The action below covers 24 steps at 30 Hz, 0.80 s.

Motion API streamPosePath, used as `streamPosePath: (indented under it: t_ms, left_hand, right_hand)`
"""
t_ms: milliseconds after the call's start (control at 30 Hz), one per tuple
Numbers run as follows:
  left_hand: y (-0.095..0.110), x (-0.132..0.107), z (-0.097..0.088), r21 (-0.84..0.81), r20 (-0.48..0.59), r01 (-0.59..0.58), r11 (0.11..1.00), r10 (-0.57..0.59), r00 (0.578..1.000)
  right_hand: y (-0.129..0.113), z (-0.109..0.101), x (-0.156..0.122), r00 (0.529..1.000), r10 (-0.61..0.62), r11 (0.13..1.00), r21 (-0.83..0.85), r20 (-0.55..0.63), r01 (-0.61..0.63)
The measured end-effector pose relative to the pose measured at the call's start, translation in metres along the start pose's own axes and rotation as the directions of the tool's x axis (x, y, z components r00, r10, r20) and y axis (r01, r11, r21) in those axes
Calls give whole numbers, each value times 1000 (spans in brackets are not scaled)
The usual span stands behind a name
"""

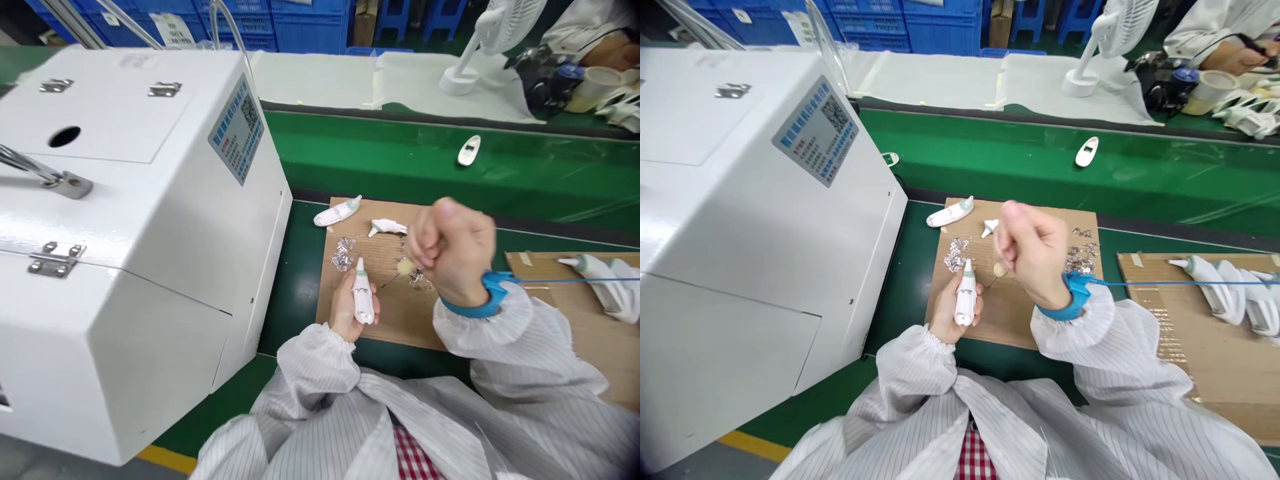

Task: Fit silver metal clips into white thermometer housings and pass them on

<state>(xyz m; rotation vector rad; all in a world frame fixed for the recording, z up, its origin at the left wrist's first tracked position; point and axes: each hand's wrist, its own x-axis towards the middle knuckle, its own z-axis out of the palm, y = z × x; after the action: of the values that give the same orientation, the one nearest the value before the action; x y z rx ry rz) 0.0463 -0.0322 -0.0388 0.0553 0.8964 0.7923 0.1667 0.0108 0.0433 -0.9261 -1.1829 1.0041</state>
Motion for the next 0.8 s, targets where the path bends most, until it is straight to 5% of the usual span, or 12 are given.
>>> streamPosePath:
  t_ms: [100, 800]
  left_hand:
    - [-15, 5, 4, 48, 4, -33, 998, 32, 999]
    - [-24, 7, 4, 87, 7, -96, 992, 96, 995]
  right_hand:
    - [-17, 3, -6, 996, -60, 982, 176, -72, 72]
    - [-14, 9, -19, 993, -42, 994, 93, -111, 53]
